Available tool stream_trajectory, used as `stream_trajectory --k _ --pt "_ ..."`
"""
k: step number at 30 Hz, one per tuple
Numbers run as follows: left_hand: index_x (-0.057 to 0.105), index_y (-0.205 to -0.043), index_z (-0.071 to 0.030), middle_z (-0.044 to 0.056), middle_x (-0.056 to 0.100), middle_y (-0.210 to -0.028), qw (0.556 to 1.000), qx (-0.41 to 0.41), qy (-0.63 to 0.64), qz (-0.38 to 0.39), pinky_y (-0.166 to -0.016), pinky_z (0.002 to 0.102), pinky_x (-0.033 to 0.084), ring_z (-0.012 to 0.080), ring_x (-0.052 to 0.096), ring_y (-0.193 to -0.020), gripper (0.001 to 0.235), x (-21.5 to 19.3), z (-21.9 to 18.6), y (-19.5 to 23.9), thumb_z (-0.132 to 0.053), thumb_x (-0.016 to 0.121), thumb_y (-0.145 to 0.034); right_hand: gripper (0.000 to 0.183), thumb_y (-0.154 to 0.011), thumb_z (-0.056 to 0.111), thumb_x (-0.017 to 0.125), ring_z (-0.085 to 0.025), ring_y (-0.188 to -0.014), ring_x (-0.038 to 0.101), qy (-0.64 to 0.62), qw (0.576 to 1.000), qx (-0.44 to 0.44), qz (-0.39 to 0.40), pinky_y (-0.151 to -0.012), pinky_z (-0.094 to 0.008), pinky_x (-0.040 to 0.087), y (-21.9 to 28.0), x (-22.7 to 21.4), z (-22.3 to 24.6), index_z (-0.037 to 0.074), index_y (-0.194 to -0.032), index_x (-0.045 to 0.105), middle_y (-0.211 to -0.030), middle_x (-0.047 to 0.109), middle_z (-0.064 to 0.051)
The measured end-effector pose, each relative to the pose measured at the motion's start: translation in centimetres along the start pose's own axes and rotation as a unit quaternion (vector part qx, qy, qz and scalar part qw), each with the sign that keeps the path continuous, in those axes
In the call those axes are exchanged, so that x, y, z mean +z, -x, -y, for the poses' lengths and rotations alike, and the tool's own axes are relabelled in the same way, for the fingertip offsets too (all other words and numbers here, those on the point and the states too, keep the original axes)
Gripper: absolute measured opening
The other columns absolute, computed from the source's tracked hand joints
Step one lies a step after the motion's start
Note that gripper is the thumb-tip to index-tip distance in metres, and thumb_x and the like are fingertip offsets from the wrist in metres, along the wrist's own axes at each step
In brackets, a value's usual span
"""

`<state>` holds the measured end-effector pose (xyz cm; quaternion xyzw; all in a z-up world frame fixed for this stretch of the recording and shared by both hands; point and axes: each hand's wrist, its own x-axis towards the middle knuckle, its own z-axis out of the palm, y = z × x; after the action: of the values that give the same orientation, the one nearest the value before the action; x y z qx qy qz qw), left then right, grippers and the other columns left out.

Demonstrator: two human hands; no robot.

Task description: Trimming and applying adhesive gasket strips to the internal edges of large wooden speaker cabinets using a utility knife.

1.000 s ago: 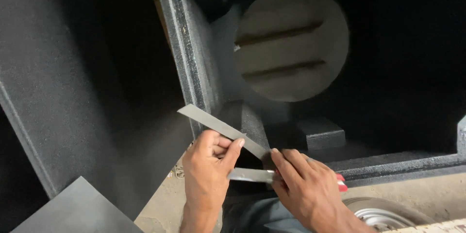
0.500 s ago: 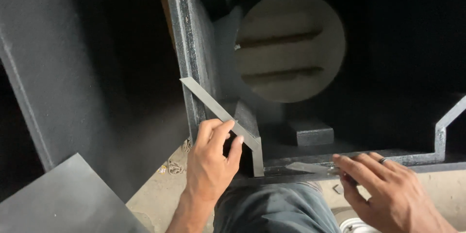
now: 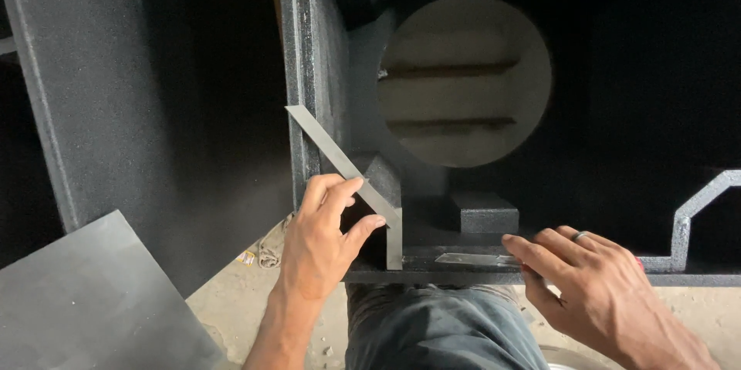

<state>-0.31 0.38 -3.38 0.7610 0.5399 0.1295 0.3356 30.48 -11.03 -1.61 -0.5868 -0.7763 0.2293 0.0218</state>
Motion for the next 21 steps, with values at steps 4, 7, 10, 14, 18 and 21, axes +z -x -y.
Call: stream_trajectory --k 4,7,10,14,18,21 --pt "0.061 -0.118 -0.013 0.002 0.054 -0.115 1.0 -0.001 -0.007 -0.006 -0.055 0.039 0.058 0.0174 0.071 -0.09 0.046 -0.1 -0.3 0.0 -0.032 0.081 -0.081 0.033 -0.084 0.019 0.067 -0.015 -0.06 0.068 -0.013 1.0 0.008 0.004 -0.05 -0.031 0.058 0.0 0.5 -0.1 0.018 -0.116 0.066 -0.084 0.071 0.001" --pt "0.06 -0.118 -0.013 0.003 0.055 -0.115 1.0 -0.004 -0.008 -0.003 -0.054 0.038 0.059 0.0174 0.071 -0.09 0.044 -0.1 -0.3 -0.1 -0.034 0.079 -0.083 0.036 -0.084 0.023 0.067 -0.011 -0.052 0.064 -0.004 1.0 0.001 0.01 -0.047 -0.029 0.056 -0.1 0.7 -0.3 0.019 -0.12 0.064 -0.078 0.069 0.004" --pt "0.06 -0.119 -0.014 0.002 0.054 -0.116 1.0 -0.018 0.005 0.005 -0.057 0.039 0.06 0.019 0.072 -0.091 0.046 0.0 -0.4 0.0 -0.038 0.076 -0.084 0.035 -0.086 0.024 0.066 -0.011 -0.05 0.064 -0.002 1.0 -0.024 -0.006 -0.045 -0.029 0.055 -0.6 0.3 -0.1 0.019 -0.12 0.063 -0.077 0.068 0.005" --pt "0.06 -0.123 -0.012 0.004 0.054 -0.112 0.999 -0.044 0.003 0.008 -0.064 0.038 0.06 0.0205 0.07 -0.089 0.053 -0.2 -1.5 0.0 -0.025 0.082 -0.077 0.036 -0.089 0.026 0.064 -0.015 -0.06 0.064 0.035 0.998 -0.041 -0.023 -0.052 -0.032 0.053 -1.7 -0.8 0.3 0.017 -0.123 0.062 -0.087 0.067 0.003" --pt "0.054 -0.123 -0.013 0.004 0.053 -0.116 0.994 -0.109 0.003 0.004 -0.068 0.039 0.059 0.0191 0.067 -0.09 0.059 0.7 -2.7 0.1 -0.022 0.081 -0.072 0.03 -0.092 0.02 0.059 -0.018 -0.067 0.065 0.057 0.993 -0.075 -0.07 -0.056 -0.034 0.049 -3.5 -2.6 1.1 0.016 -0.121 0.063 -0.095 0.07 0.0" --pt "0.051 -0.123 -0.01 0.008 0.05 -0.117 0.995 -0.1 0.013 -0.012 -0.065 0.04 0.06 0.0227 0.068 -0.087 0.061 0.8 -3.2 0.2 -0.018 0.083 -0.072 0.031 -0.091 0.02 0.063 -0.021 -0.074 0.067 0.083 0.989 -0.098 -0.076 -0.062 -0.037 0.051 -4.6 -3.1 0.9 0.015 -0.122 0.063 -0.098 0.07 -0.003"
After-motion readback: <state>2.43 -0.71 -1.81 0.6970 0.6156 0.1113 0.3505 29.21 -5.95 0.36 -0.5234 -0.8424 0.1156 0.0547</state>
